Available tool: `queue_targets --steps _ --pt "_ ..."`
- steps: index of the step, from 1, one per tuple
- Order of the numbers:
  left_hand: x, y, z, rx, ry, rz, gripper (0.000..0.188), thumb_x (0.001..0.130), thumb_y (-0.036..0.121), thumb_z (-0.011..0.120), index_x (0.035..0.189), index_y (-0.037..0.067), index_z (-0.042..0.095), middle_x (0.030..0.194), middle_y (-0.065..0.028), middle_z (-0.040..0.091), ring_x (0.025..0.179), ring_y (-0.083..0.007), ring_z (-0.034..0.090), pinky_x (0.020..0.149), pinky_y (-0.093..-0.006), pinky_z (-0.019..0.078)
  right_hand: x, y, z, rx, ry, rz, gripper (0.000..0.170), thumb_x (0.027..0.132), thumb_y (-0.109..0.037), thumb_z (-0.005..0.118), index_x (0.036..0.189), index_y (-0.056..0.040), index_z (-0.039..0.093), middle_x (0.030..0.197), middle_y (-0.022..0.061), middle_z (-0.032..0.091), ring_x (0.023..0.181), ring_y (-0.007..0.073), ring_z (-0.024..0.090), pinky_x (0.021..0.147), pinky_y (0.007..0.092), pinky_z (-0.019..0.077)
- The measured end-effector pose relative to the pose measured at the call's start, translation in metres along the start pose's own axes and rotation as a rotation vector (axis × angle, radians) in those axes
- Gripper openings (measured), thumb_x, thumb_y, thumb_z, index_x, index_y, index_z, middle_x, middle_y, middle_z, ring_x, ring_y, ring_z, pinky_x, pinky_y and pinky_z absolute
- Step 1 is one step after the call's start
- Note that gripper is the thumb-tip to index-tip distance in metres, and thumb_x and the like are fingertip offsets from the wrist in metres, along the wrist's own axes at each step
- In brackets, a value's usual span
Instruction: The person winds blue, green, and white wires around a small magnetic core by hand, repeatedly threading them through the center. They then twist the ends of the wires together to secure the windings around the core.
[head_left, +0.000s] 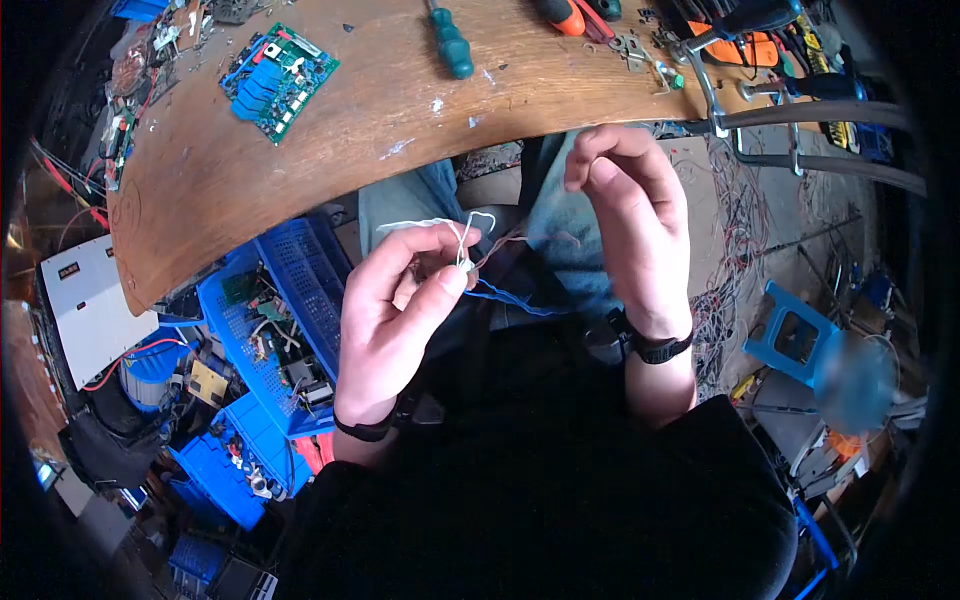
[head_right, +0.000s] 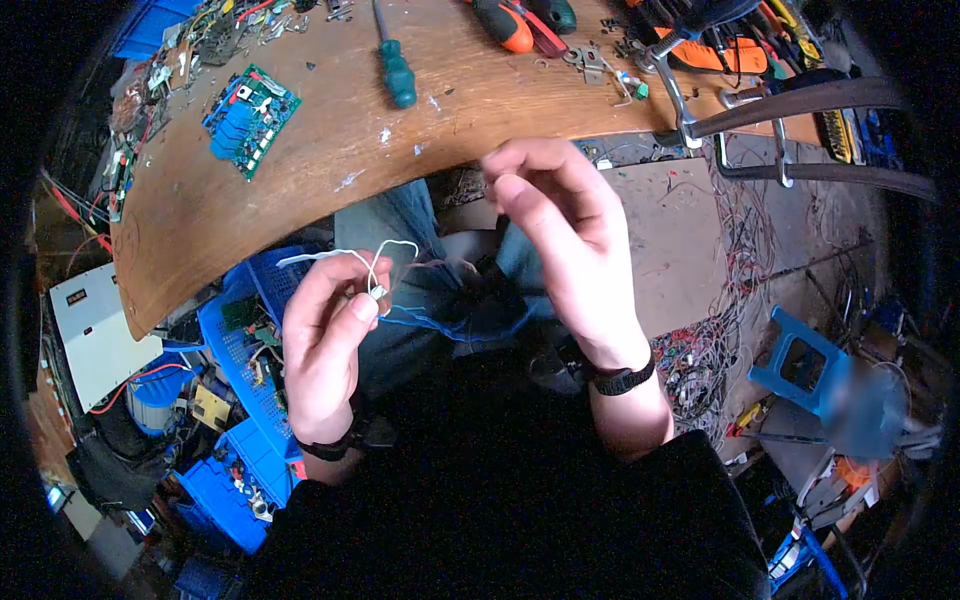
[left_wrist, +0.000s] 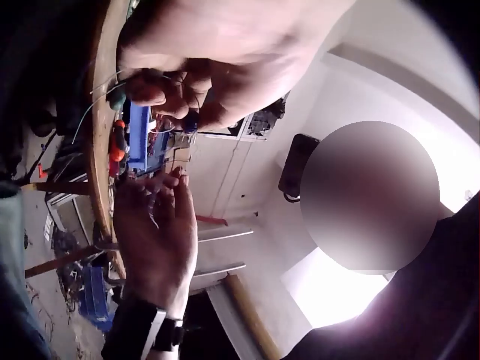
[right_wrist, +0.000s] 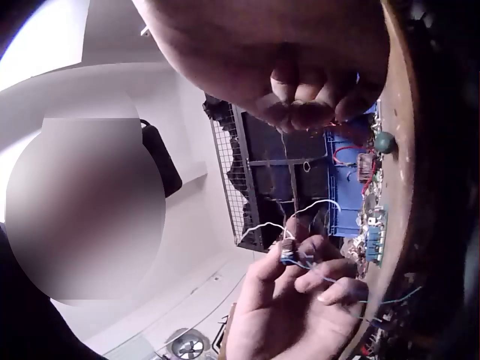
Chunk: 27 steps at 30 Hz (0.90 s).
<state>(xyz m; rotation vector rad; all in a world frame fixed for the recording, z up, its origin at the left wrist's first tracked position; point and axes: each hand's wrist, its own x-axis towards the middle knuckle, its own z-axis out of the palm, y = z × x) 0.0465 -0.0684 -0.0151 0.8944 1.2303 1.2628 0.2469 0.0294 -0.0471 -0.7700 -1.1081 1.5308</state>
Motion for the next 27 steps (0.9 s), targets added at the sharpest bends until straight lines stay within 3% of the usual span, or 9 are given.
queue_targets --steps 2,4,5,8,10,12,18,20,27 --pt "-0.001 -0.002 0.0 -0.043 -0.034 0.056 0.031 0.092 0.006 0.064 0.12 -0.002 0.055 0.107 -0.0087 0.06 0.089 -0.0144 0.057 0.076 -0.0252 0.0458 0.001 -0.001 -0.005 -0.027 -0.004 -0.018 0.017 0.099 -0.004 0.056 0.114 0.0007 0.061 0.107 0.0077 0.066 0.097 0.0124 0.061 0.089 0.0264 0.0484" --pt "0.0 -0.004 -0.011 -0.004 -0.095 0.097 0.029 0.093 0.011 0.066 0.116 0.0 0.054 0.1 -0.0085 0.06 0.085 -0.0146 0.056 0.073 -0.0259 0.0456 0.005 -0.006 -0.009 0.286 -0.154 0.067 0.019 0.1 -0.004 0.052 0.116 0.0012 0.061 0.106 0.0094 0.067 0.099 0.0149 0.063 0.091 0.0289 0.0495" --pt "0.001 -0.003 -0.016 -0.129 -0.186 0.045 0.025 0.093 0.006 0.067 0.115 -0.001 0.055 0.101 -0.0088 0.062 0.087 -0.0142 0.06 0.077 -0.0262 0.0475 0.006 -0.006 -0.01 0.185 -0.183 0.07 0.021 0.102 -0.006 0.049 0.117 0.0016 0.062 0.104 0.0105 0.068 0.099 0.0169 0.065 0.092 0.0315 0.0507" --pt "0.001 -0.005 -0.015 -0.283 -0.263 -0.013 0.021 0.094 0.006 0.068 0.111 -0.001 0.058 0.098 -0.0075 0.066 0.088 -0.0135 0.064 0.079 -0.0251 0.0494 0.002 -0.012 0.004 -0.128 -0.325 0.124 0.018 0.102 -0.009 0.056 0.111 0.002 0.065 0.101 0.0081 0.069 0.097 0.0157 0.066 0.087 0.0295 0.0517" --pt "0.001 -0.008 -0.015 -0.246 -0.223 0.048 0.024 0.095 0.013 0.069 0.112 -0.001 0.058 0.1 -0.0081 0.066 0.088 -0.0131 0.064 0.076 -0.0242 0.0493 0.0 -0.017 0.008 -0.158 -0.482 0.183 0.016 0.1 -0.01 0.06 0.109 0.0016 0.066 0.098 0.007 0.069 0.096 0.0131 0.065 0.085 0.027 0.0508" --pt "-0.001 -0.006 -0.012 -0.216 -0.185 0.064 0.026 0.096 0.019 0.068 0.111 -0.001 0.06 0.098 -0.0075 0.066 0.086 -0.0117 0.062 0.074 -0.023 0.0481 -0.006 -0.012 0.011 0.038 -0.503 0.365 0.013 0.098 -0.009 0.065 0.105 0.0013 0.065 0.092 0.004 0.068 0.087 0.0092 0.062 0.078 0.0249 0.05" --pt "-0.004 0.0 -0.012 -0.108 -0.133 0.042 0.022 0.099 0.019 0.065 0.11 -0.001 0.061 0.095 -0.0046 0.064 0.079 -0.007 0.058 0.071 -0.0207 0.0459 -0.006 -0.022 0.011 -0.118 -0.507 0.32 0.01 0.094 -0.007 0.068 0.099 0.0005 0.064 0.084 0.0003 0.063 0.077 0.007 0.057 0.07 0.0239 0.0468" --pt "-0.004 0.002 -0.011 -0.012 -0.163 0.028 0.019 0.1 0.016 0.063 0.109 -0.001 0.061 0.094 -0.0042 0.064 0.078 -0.0056 0.057 0.07 -0.0196 0.0444 -0.009 -0.017 0.011 -0.073 -0.457 0.205 0.008 0.093 -0.006 0.069 0.097 -0.0002 0.064 0.081 -0.0006 0.062 0.073 0.0068 0.055 0.067 0.0244 0.045" --pt "0.002 0.013 -0.004 0.305 -0.099 0.031 0.014 0.099 0.011 0.063 0.1 -0.002 0.065 0.086 -0.0053 0.067 0.078 -0.0103 0.063 0.07 -0.0228 0.0473 -0.007 -0.024 0.011 -0.306 -0.487 0.055 0.01 0.088 -0.007 0.072 0.092 -0.001 0.065 0.077 0.0016 0.061 0.069 0.0098 0.057 0.063 0.0283 0.0454"
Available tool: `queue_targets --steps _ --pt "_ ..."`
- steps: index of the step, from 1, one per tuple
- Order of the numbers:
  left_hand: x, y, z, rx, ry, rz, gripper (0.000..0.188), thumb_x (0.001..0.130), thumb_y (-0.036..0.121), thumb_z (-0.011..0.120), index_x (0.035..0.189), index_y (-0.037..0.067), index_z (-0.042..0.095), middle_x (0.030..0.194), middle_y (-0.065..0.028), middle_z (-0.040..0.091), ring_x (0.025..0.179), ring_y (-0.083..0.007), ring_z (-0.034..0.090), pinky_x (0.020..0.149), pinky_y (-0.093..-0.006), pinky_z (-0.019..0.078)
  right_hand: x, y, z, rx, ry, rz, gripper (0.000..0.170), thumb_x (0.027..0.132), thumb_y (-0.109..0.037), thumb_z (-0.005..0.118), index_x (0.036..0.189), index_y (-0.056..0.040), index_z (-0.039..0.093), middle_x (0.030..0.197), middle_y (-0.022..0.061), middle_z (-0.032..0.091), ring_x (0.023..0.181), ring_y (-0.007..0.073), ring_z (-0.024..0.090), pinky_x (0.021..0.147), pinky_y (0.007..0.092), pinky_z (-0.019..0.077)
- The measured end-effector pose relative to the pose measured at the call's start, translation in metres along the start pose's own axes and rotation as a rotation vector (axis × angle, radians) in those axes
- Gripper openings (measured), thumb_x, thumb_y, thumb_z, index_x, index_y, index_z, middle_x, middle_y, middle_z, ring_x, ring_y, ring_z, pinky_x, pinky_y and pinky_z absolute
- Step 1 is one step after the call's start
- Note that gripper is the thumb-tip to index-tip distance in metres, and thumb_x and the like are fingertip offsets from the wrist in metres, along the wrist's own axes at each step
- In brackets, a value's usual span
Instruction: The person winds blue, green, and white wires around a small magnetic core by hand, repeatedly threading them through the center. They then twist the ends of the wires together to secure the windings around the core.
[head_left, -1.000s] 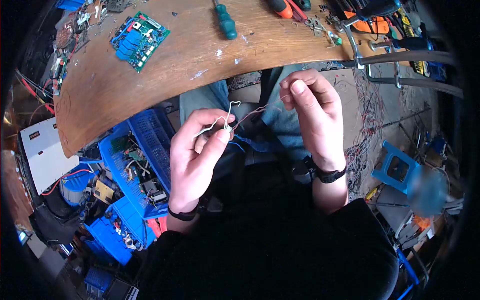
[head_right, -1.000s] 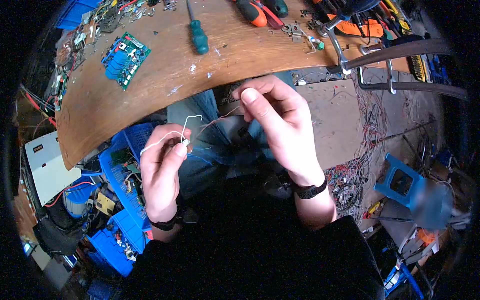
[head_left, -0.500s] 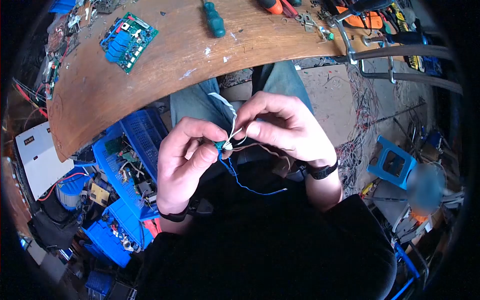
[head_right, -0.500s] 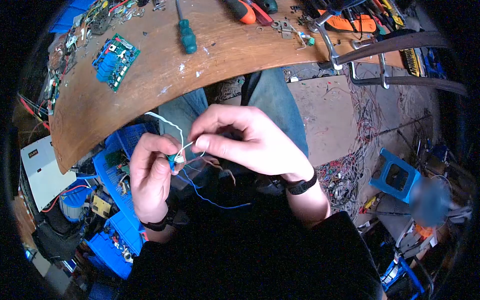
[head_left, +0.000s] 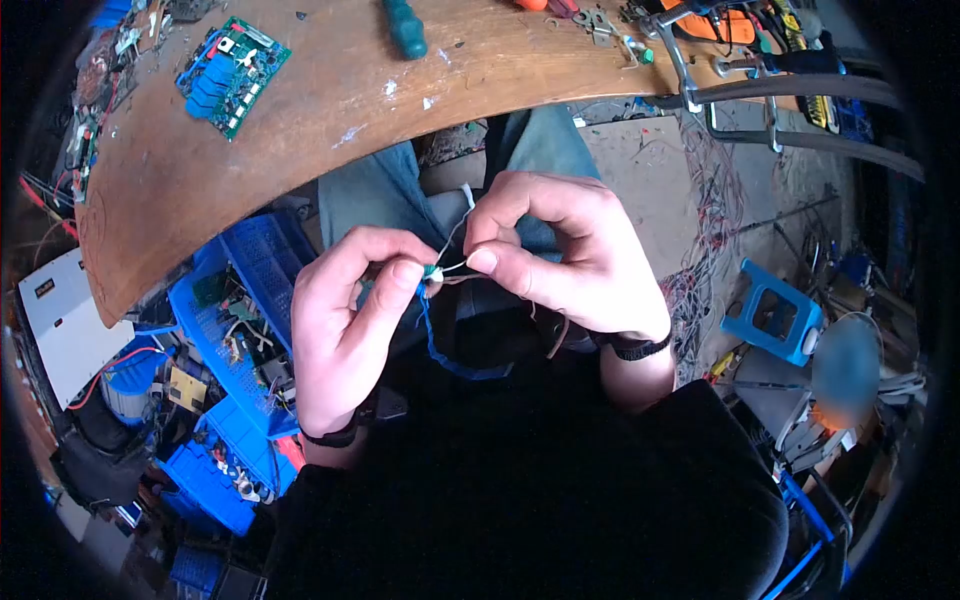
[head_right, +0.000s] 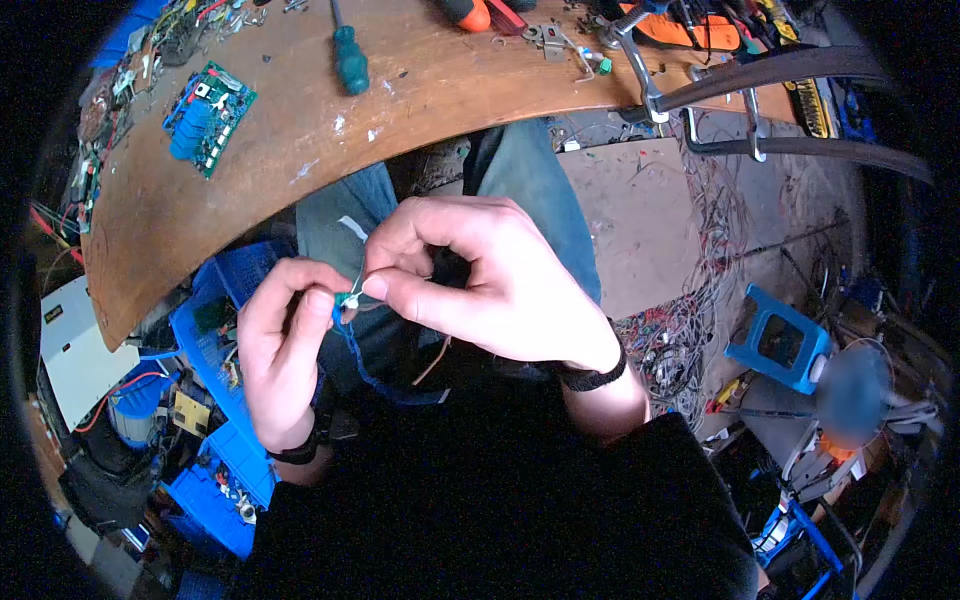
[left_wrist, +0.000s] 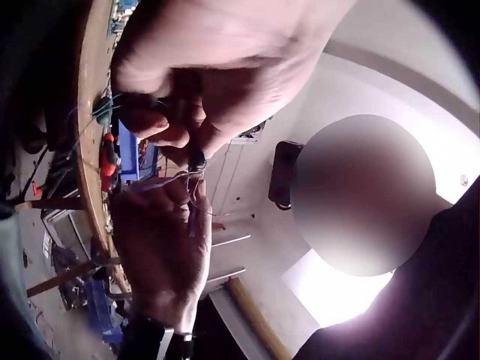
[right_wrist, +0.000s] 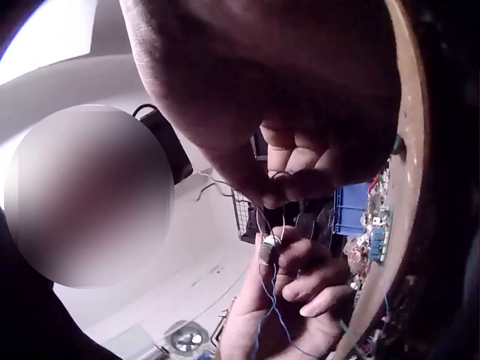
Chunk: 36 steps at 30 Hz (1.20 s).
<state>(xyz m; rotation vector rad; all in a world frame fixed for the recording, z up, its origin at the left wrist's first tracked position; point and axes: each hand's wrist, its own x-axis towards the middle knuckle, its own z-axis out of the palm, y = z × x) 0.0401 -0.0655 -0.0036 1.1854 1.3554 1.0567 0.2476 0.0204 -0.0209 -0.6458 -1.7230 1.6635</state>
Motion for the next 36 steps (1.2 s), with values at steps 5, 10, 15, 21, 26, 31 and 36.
queue_targets --steps 5,10,15,21,26,31,36 --pt "0.003 0.0 0.007 0.155 0.046 -0.021 0.012 0.098 0.009 0.063 0.098 -0.002 0.065 0.083 -0.0071 0.067 0.077 -0.0128 0.064 0.07 -0.0266 0.0492 0.001 -0.005 0.002 -0.316 0.042 -0.093 0.014 0.08 -0.01 0.074 0.087 -0.0025 0.064 0.071 0.0074 0.058 0.067 0.0242 0.058 0.063 0.035 0.0473" --pt "0.006 -0.011 0.012 0.306 0.112 0.077 0.01 0.097 0.008 0.063 0.099 -0.002 0.064 0.084 -0.0095 0.066 0.076 -0.0159 0.065 0.069 -0.0289 0.0497 0.001 0.001 0.012 -0.467 0.06 -0.128 0.015 0.076 -0.009 0.073 0.081 -0.0039 0.06 0.072 0.0086 0.058 0.068 0.0283 0.059 0.065 0.0382 0.0481" --pt "0.006 -0.014 0.013 0.295 0.127 0.14 0.008 0.098 0.005 0.061 0.1 -0.002 0.063 0.086 -0.0105 0.066 0.077 -0.0174 0.064 0.071 -0.0307 0.0501 0.003 0.0 0.019 -0.614 0.113 -0.189 0.016 0.074 -0.009 0.073 0.078 -0.0055 0.058 0.074 0.0095 0.059 0.071 0.031 0.059 0.067 0.0399 0.0481" --pt "0.001 -0.007 0.007 0.075 0.025 0.082 0.019 0.092 0.003 0.066 0.109 -0.002 0.06 0.1 -0.0108 0.065 0.092 -0.0186 0.064 0.083 -0.0302 0.0498 0.004 -0.003 0.015 -0.433 0.11 -0.222 0.013 0.077 -0.006 0.074 0.086 -0.0034 0.065 0.081 0.009 0.065 0.072 0.0289 0.061 0.068 0.0368 0.0488" --pt "-0.002 -0.011 0.006 -0.059 0.02 0.087 0.017 0.093 0.001 0.063 0.11 -0.002 0.059 0.103 -0.0095 0.065 0.093 -0.0149 0.062 0.086 -0.0284 0.0483 -0.003 -0.003 0.002 0.188 0.019 -0.063 0.013 0.097 -0.014 0.066 0.095 -0.0007 0.064 0.087 0.0059 0.067 0.081 0.0144 0.065 0.075 0.0286 0.05" --pt "-0.006 -0.012 0.003 -0.246 -0.022 0.092 0.013 0.097 0.0 0.057 0.11 -0.001 0.058 0.107 -0.0087 0.063 0.093 -0.0102 0.058 0.083 -0.0233 0.0452 0.001 -0.003 -0.01 0.23 0.127 0.231 0.015 0.101 -0.012 0.058 0.108 -0.0006 0.064 0.089 0.0051 0.066 0.083 0.0111 0.064 0.075 0.0264 0.0502" --pt "-0.007 -0.015 0.011 -0.317 -0.001 0.13 0.014 0.098 0.002 0.058 0.112 0.0 0.057 0.108 -0.0087 0.061 0.092 -0.0108 0.057 0.081 -0.0237 0.045 0.004 0.009 0.003 0.107 -0.112 0.022 0.014 0.09 -0.005 0.07 0.103 -0.002 0.067 0.082 -0.0001 0.063 0.075 0.0075 0.056 0.067 0.0244 0.0444"
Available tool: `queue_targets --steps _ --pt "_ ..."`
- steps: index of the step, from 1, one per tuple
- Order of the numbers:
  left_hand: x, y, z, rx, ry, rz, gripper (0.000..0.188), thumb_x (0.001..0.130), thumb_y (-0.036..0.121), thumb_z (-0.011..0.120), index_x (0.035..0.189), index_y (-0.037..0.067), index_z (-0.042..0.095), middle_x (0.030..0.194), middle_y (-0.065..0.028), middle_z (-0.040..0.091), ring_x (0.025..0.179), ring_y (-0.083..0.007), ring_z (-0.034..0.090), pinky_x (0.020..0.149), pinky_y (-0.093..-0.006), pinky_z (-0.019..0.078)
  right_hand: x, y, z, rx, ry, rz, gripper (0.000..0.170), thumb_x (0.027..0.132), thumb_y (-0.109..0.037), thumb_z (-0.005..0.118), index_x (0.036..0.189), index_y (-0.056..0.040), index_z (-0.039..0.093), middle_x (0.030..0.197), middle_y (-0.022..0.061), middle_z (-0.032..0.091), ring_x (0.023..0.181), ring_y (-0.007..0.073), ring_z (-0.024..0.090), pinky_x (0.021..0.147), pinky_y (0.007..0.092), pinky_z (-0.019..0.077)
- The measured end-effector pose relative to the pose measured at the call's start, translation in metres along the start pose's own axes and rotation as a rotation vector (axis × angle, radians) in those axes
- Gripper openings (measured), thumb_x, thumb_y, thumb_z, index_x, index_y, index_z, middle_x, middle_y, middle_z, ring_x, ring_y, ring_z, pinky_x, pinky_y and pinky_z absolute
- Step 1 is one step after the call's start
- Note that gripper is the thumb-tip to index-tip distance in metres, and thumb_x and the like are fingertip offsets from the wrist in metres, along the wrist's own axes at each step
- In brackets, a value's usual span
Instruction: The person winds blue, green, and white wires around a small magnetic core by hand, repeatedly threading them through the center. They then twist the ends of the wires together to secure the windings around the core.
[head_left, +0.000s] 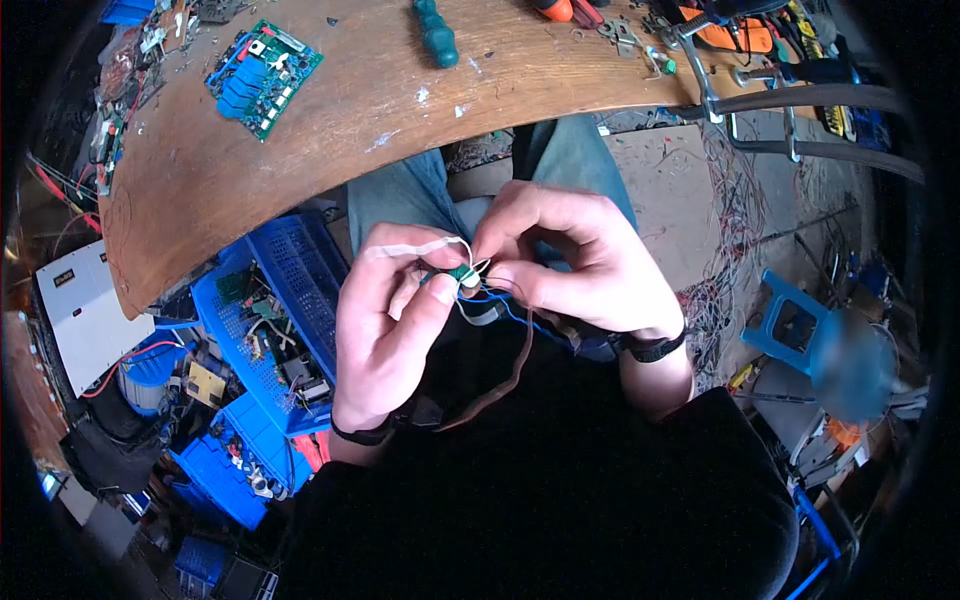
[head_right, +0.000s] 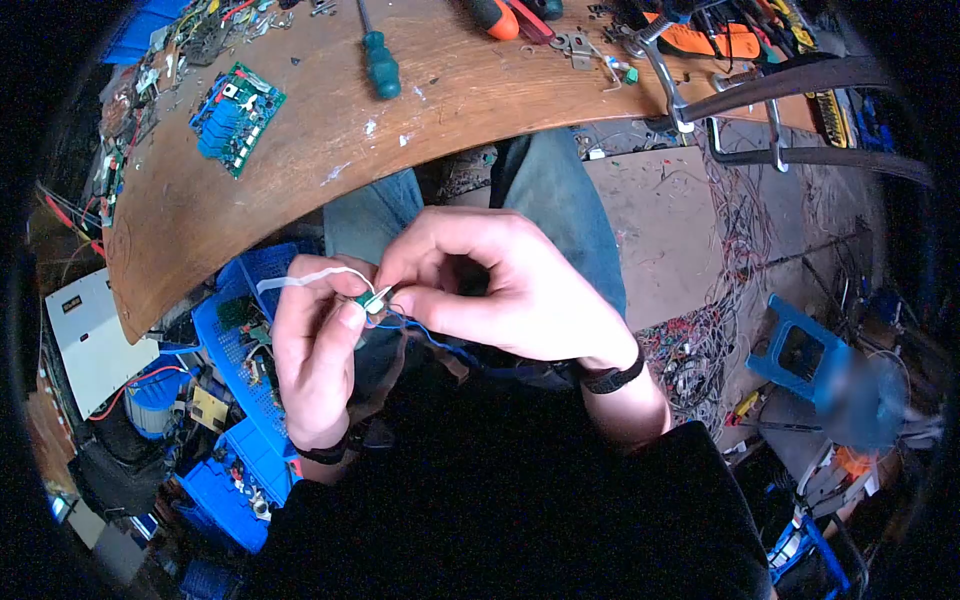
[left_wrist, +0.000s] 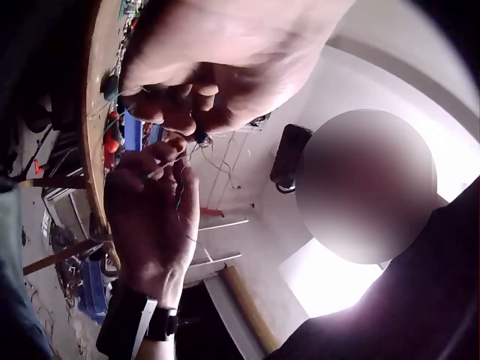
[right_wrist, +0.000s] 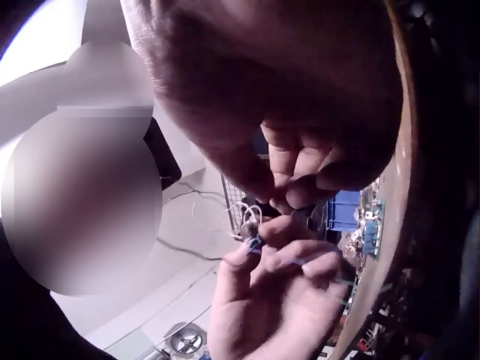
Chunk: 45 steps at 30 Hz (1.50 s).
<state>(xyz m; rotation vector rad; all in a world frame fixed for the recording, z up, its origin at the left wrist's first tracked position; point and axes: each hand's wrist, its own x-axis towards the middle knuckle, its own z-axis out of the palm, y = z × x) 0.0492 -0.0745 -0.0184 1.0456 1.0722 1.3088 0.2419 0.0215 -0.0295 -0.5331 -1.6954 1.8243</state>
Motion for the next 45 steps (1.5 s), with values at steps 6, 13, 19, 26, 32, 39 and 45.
queue_targets --steps 6,13,19,26,32,39,45 --pt "0.002 0.001 -0.007 -0.112 -0.008 -0.066 0.011 0.098 0.002 0.058 0.109 0.001 0.055 0.105 -0.0073 0.059 0.093 -0.011 0.057 0.086 -0.0258 0.0464 0.003 0.011 0.01 -0.004 0.09 -0.136 0.013 0.087 -0.003 0.068 0.1 -0.0014 0.065 0.085 0.0038 0.063 0.075 0.0108 0.058 0.068 0.0254 0.0463" --pt "0.005 0.005 -0.005 0.123 0.028 -0.075 0.012 0.093 -0.005 0.056 0.104 0.0 0.054 0.102 -0.0078 0.059 0.09 -0.0115 0.057 0.083 -0.0267 0.048 -0.002 0.007 0.009 0.236 0.146 0.115 0.014 0.09 -0.005 0.064 0.102 -0.0027 0.057 0.084 -0.0016 0.059 0.077 0.0056 0.055 0.069 0.0233 0.0453" --pt "0.008 0.009 -0.01 0.331 0.057 -0.045 0.01 0.093 -0.002 0.055 0.101 0.003 0.054 0.102 -0.0067 0.057 0.089 -0.0102 0.052 0.081 -0.0244 0.0431 -0.005 -0.011 -0.018 -0.003 0.233 0.147 0.01 0.091 -0.007 0.066 0.098 -0.0031 0.061 0.076 -0.0042 0.053 0.073 0.0055 0.049 0.07 0.0232 0.0424" --pt "0.007 0.008 -0.005 0.243 0.049 -0.047 0.012 0.09 -0.006 0.058 0.1 0.001 0.056 0.098 -0.0085 0.061 0.086 -0.0117 0.056 0.079 -0.0261 0.0461 0.005 0.011 -0.013 -0.331 0.029 -0.18 0.016 0.09 -0.012 0.069 0.099 0.0009 0.067 0.092 0.0124 0.069 0.089 0.024 0.067 0.08 0.0358 0.0517" --pt "0.01 0.005 -0.006 0.413 0.122 0.018 0.011 0.088 -0.007 0.063 0.096 0.0 0.06 0.091 -0.0089 0.066 0.078 -0.0127 0.06 0.073 -0.0269 0.0481 0.002 -0.005 0.005 -0.295 0.183 -0.035 0.013 0.087 -0.011 0.07 0.091 -0.0002 0.066 0.081 0.0104 0.067 0.074 0.0256 0.065 0.071 0.0351 0.0516" --pt "0.013 0.005 -0.004 0.69 0.174 0.077 0.013 0.087 0.001 0.072 0.099 -0.001 0.067 0.092 -0.0092 0.07 0.082 -0.0147 0.063 0.076 -0.0281 0.0499 0.004 -0.006 0.022 -0.804 0.262 -0.261 0.014 0.079 -0.013 0.074 0.082 -0.0053 0.063 0.075 0.0068 0.059 0.069 0.0264 0.056 0.066 0.0379 0.0435" --pt "0.011 0.002 0.004 0.535 0.28 0.056 0.015 0.089 0.003 0.071 0.103 -0.002 0.07 0.099 -0.011 0.072 0.089 -0.0178 0.066 0.081 -0.03 0.0512 0.007 -0.004 0.026 -0.919 0.318 -0.304 0.015 0.076 -0.012 0.075 0.079 -0.0071 0.061 0.071 0.0056 0.055 0.067 0.0254 0.053 0.064 0.0377 0.0393"
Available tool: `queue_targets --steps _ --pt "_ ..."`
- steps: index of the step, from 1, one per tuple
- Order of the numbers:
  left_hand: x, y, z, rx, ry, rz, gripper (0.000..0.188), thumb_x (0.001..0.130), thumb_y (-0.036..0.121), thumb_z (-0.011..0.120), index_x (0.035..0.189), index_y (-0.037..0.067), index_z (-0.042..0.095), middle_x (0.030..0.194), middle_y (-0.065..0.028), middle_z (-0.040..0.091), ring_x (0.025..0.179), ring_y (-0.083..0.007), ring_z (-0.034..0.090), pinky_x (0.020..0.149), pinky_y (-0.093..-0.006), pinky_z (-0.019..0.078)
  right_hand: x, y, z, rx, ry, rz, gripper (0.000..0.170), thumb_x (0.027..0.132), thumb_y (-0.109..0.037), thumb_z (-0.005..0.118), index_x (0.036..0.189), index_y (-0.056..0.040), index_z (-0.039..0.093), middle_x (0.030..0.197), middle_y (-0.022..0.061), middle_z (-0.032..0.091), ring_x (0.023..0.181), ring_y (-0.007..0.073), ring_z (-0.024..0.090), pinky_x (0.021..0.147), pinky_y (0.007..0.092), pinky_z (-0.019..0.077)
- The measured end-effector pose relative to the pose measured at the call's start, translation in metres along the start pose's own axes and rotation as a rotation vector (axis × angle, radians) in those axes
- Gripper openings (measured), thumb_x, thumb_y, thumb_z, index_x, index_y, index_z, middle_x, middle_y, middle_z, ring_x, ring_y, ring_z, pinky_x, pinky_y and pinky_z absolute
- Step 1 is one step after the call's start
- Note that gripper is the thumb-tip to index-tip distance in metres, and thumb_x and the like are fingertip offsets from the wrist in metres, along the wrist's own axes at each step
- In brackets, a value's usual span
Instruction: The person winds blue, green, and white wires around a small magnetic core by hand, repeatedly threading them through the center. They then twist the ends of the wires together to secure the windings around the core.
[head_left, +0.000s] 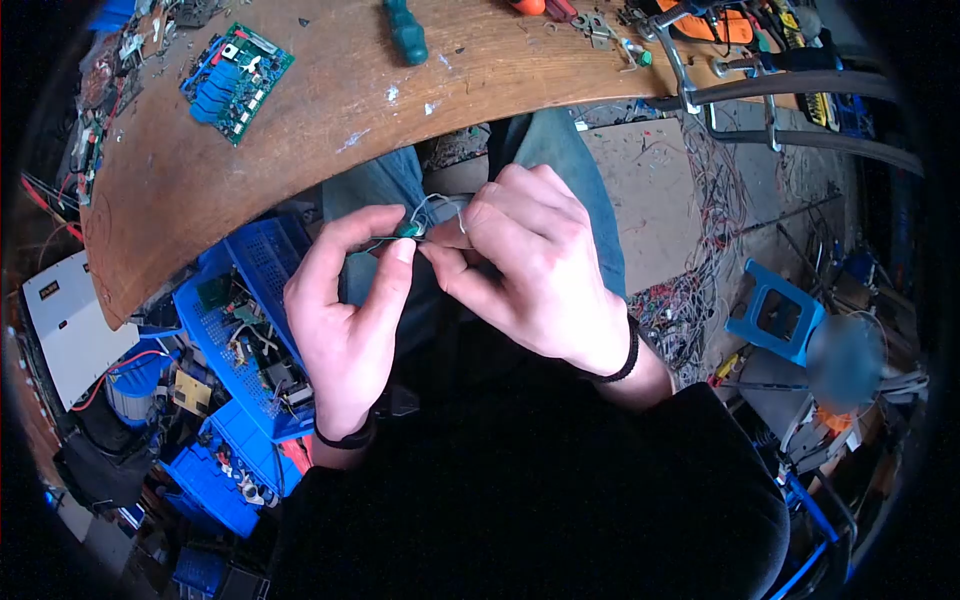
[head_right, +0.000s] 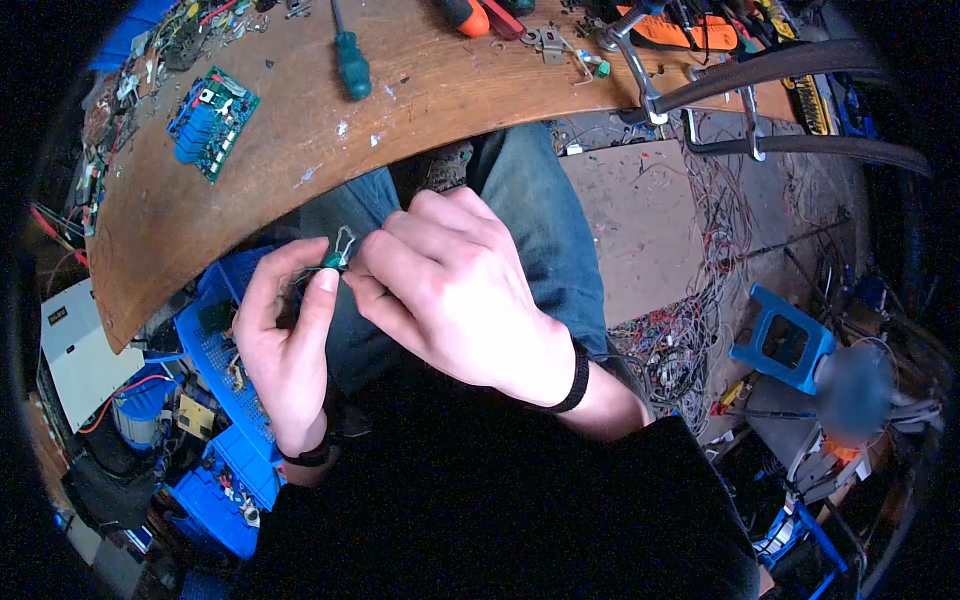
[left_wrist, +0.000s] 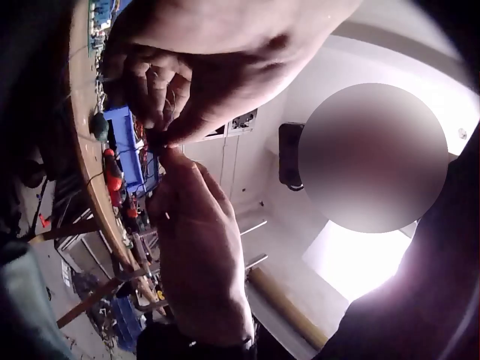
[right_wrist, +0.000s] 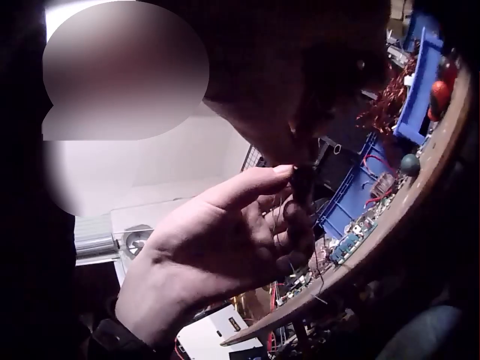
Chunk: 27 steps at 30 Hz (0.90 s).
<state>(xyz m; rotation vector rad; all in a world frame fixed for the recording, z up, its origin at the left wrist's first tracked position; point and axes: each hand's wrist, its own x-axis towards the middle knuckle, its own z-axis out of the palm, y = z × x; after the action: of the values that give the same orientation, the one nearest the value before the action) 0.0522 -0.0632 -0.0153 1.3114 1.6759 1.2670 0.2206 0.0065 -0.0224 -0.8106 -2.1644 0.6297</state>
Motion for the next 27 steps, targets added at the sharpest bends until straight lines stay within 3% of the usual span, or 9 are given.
queue_targets --steps 5,7,10,11,14,15,19,25,27 --pt "-0.001 0.001 -0.003 0.046 -0.051 0.065 0.016 0.093 0.003 0.066 0.107 -0.002 0.069 0.101 -0.0122 0.072 0.092 -0.0201 0.068 0.084 -0.0305 0.0509 -0.002 0.001 -0.005 0.116 -0.021 0.069 0.013 0.078 -0.01 0.074 0.083 -0.0055 0.063 0.072 0.0061 0.059 0.067 0.0247 0.056 0.065 0.0368 0.0425" --pt "-0.003 0.003 -0.007 0.027 -0.085 0.019 0.018 0.096 0.005 0.064 0.111 -0.002 0.067 0.106 -0.0098 0.07 0.097 -0.0165 0.064 0.088 -0.0282 0.0486 0.002 0.003 -0.009 0.557 -0.086 0.191 0.011 0.084 -0.011 0.072 0.09 -0.0026 0.066 0.078 0.0072 0.064 0.071 0.0215 0.062 0.067 0.0336 0.0474" --pt "-0.004 0.002 -0.009 -0.049 -0.132 -0.032 0.019 0.099 0.007 0.062 0.114 -0.003 0.065 0.11 -0.0075 0.068 0.1 -0.0125 0.061 0.091 -0.0253 0.0462 -0.002 0.007 -0.018 0.759 -0.024 0.434 0.015 0.095 -0.012 0.063 0.102 0.001 0.067 0.078 0.0075 0.065 0.071 0.0148 0.063 0.067 0.0289 0.0494" --pt "-0.004 0.002 -0.009 -0.105 -0.148 -0.037 0.018 0.099 0.007 0.061 0.113 -0.004 0.065 0.109 -0.0075 0.068 0.099 -0.0119 0.061 0.09 -0.0247 0.0462 0.002 0.006 -0.03 0.797 -0.175 0.521 0.016 0.096 -0.01 0.059 0.104 0.0012 0.067 0.073 0.0063 0.063 0.067 0.0135 0.062 0.063 0.0288 0.0486" --pt "-0.004 0.003 -0.005 -0.109 -0.117 -0.025 0.014 0.097 0.004 0.062 0.107 -0.003 0.067 0.101 -0.0111 0.071 0.093 -0.017 0.067 0.084 -0.0289 0.0502 0.002 0.004 -0.03 0.766 -0.272 0.572 0.015 0.095 -0.008 0.059 0.105 0.0007 0.066 0.069 0.0055 0.061 0.065 0.0126 0.06 0.06 0.029 0.0469" --pt "-0.004 0.003 -0.004 -0.109 -0.119 -0.026 0.014 0.097 0.004 0.062 0.107 -0.003 0.067 0.101 -0.0111 0.071 0.093 -0.017 0.067 0.084 -0.0289 0.0502 -0.003 0.009 -0.02 0.605 -0.205 0.411 0.012 0.091 -0.006 0.063 0.101 -0.0002 0.067 0.066 0.0047 0.059 0.062 0.0134 0.058 0.057 0.0313 0.0455" --pt "-0.004 0.004 -0.005 -0.124 -0.147 -0.033 0.014 0.097 0.005 0.062 0.108 -0.003 0.067 0.101 -0.0109 0.071 0.094 -0.0168 0.067 0.085 -0.0286 0.0504 0.0 0.011 -0.017 0.59 -0.212 0.295 0.011 0.084 -0.006 0.07 0.094 -0.0013 0.067 0.074 0.0067 0.06 0.071 0.0181 0.061 0.063 0.033 0.0476" --pt "0.003 0.002 -0.007 -0.065 -0.234 -0.005 0.013 0.097 0.003 0.062 0.108 -0.002 0.066 0.101 -0.0111 0.072 0.093 -0.0167 0.068 0.084 -0.029 0.0515 -0.001 0.023 -0.01 0.521 -0.141 0.057 0.009 0.086 -0.005 0.066 0.092 0.0004 0.062 0.086 0.0133 0.062 0.079 0.0268 0.065 0.069 0.0375 0.0512" --pt "0.003 -0.002 -0.006 0.014 -0.243 0.053 0.012 0.095 0.0 0.061 0.106 -0.001 0.066 0.098 -0.0117 0.071 0.09 -0.0178 0.068 0.08 -0.0297 0.052 -0.003 0.024 -0.012 0.486 -0.194 0.105 0.011 0.087 -0.006 0.068 0.094 -0.0002 0.062 0.089 0.0126 0.064 0.083 0.0247 0.066 0.073 0.0363 0.0517"
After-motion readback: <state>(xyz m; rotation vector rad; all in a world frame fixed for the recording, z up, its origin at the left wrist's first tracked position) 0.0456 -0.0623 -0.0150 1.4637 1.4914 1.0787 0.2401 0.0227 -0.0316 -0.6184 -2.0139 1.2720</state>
